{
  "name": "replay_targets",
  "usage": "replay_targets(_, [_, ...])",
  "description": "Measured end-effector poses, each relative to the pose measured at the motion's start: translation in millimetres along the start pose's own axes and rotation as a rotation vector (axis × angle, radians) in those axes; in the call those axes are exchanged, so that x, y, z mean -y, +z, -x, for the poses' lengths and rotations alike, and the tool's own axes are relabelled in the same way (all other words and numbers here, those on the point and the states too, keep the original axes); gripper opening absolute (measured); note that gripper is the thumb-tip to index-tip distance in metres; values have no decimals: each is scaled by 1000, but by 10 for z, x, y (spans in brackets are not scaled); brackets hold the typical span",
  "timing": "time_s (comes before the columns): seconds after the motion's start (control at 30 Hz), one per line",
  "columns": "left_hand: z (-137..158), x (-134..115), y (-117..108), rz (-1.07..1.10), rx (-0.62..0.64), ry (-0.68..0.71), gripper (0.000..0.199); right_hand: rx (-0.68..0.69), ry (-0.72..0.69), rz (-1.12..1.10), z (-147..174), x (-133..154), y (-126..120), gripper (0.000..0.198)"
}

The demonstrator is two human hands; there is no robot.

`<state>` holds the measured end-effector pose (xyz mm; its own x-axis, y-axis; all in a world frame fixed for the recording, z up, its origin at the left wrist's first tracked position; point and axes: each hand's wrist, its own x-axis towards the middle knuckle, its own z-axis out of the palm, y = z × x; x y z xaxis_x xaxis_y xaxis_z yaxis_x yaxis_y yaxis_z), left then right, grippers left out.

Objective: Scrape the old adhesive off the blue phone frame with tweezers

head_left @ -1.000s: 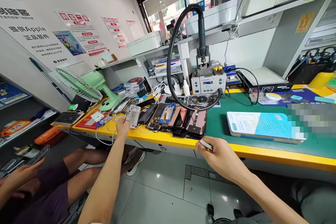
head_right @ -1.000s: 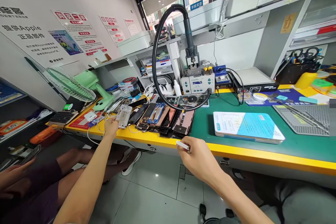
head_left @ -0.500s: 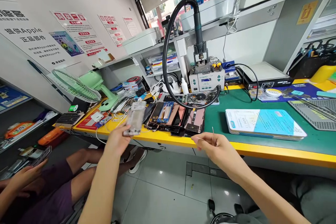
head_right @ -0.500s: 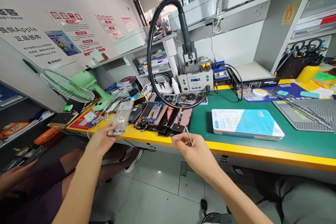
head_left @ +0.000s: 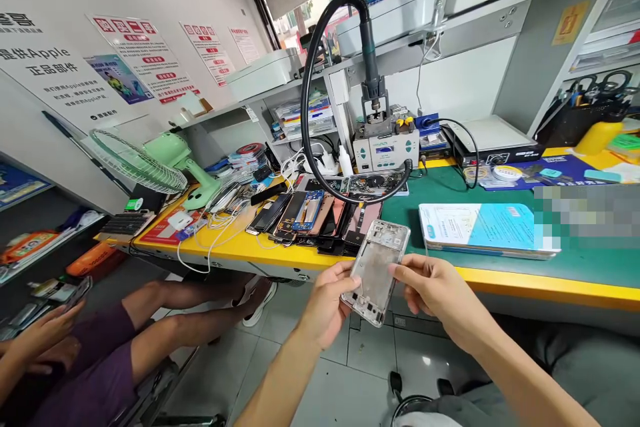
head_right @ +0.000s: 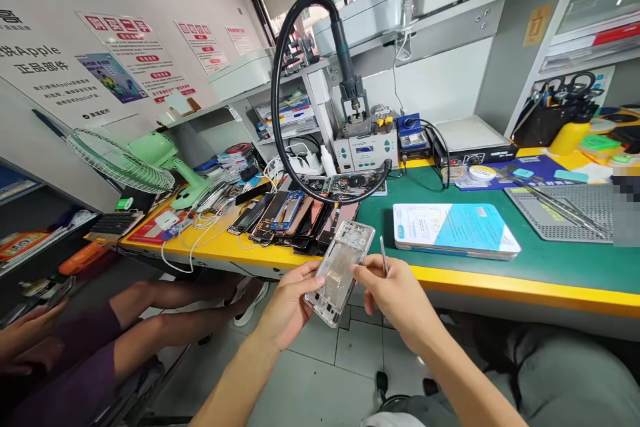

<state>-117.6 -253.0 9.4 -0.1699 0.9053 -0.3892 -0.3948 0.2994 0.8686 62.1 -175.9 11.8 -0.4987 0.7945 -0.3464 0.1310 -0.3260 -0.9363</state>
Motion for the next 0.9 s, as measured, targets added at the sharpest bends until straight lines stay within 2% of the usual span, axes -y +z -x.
replay_targets(0.07, [17,-41,-37,3,-8,5,30,-18,-3,-44,21,-24,-110,28])
replay_targets(0.13, [15,-142,-197,26,-107,61,32,-57,-14,-95,51,-34,-256,30])
replay_targets(0.27, [-98,-559,-836,139,-563,285,38,-186,-62,-204,139,-20,-621,36])
replay_targets(0.33, [-191,-807,-1163,194,-714,281,39,-260,-83,-254,186,-15,-775,39])
replay_targets(0.43, [-322,-1099,-1448,248,-755,194,39,-357,-87,-307,236,-26,-898,41])
replay_targets(0.6, [-509,-1316,-1479,229,-727,91,40,-399,-74,-348,296,-46,-912,46])
replay_targets(0.73, [-615,-1343,-1448,119,-776,25,40,-384,-68,-358,361,-36,-932,47])
replay_targets(0.9, [-655,-1323,-1418,52,-796,37,40,-385,-67,-373,405,-74,-990,47])
